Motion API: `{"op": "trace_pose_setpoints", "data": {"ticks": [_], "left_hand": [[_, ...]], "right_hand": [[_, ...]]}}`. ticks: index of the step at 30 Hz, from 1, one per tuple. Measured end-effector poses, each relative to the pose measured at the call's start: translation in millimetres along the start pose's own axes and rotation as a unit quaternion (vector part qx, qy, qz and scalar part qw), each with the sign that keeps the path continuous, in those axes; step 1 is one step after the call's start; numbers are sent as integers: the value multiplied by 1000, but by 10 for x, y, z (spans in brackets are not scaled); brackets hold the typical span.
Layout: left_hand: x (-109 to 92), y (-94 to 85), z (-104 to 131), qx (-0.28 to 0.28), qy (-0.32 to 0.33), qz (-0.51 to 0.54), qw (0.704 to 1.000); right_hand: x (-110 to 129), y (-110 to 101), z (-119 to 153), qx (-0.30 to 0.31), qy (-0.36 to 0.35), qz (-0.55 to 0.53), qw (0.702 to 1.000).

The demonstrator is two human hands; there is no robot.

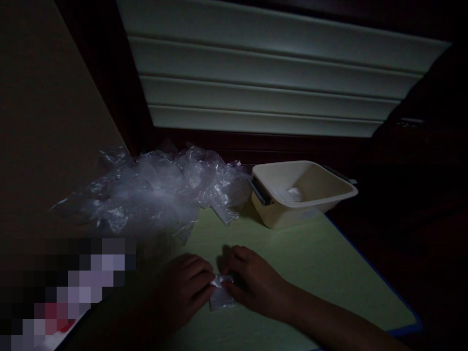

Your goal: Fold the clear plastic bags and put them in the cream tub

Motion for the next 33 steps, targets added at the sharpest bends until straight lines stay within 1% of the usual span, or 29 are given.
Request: {"op": "trace_pose_setpoints", "data": {"ticks": [5,8,11,15,17,21,23,26,30,33], "left_hand": [[84,-7,7,-29,-63,34,997],[116,-1,8,-38,-80,63,994],[150,13,24,-48,-91,97,990],[222,14,61,-64,-135,113,982],[244,9,54,-58,-150,115,980],[256,-7,-12,-32,-151,129,980],[258,-26,-40,-29,-150,130,980],[231,-52,-61,-31,-142,126,981],[161,-82,-68,-42,-124,104,986],[133,-112,-64,-55,-105,73,990]], "right_hand": [[78,4,14,-20,-19,-46,999],[101,-23,19,-37,-14,-99,994],[86,-56,34,-61,7,-164,984],[-15,-38,42,-95,56,-257,960],[-92,21,28,-90,83,-309,943],[-255,125,-12,-67,131,-375,915],[-303,137,-24,-58,146,-387,909],[-308,115,-22,-53,155,-390,906],[-260,40,2,-68,149,-367,916],[-231,-77,8,-94,136,-334,928]]}}
Point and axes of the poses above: each hand's wrist, its own z-axis away from the middle knuckle, its own y-axis out of the palm, x = y × z, the point moved 6 cm from there along -z, towards the middle knuckle, and after that the axes turned 5 degrees about -x, right-handed, at the moved point
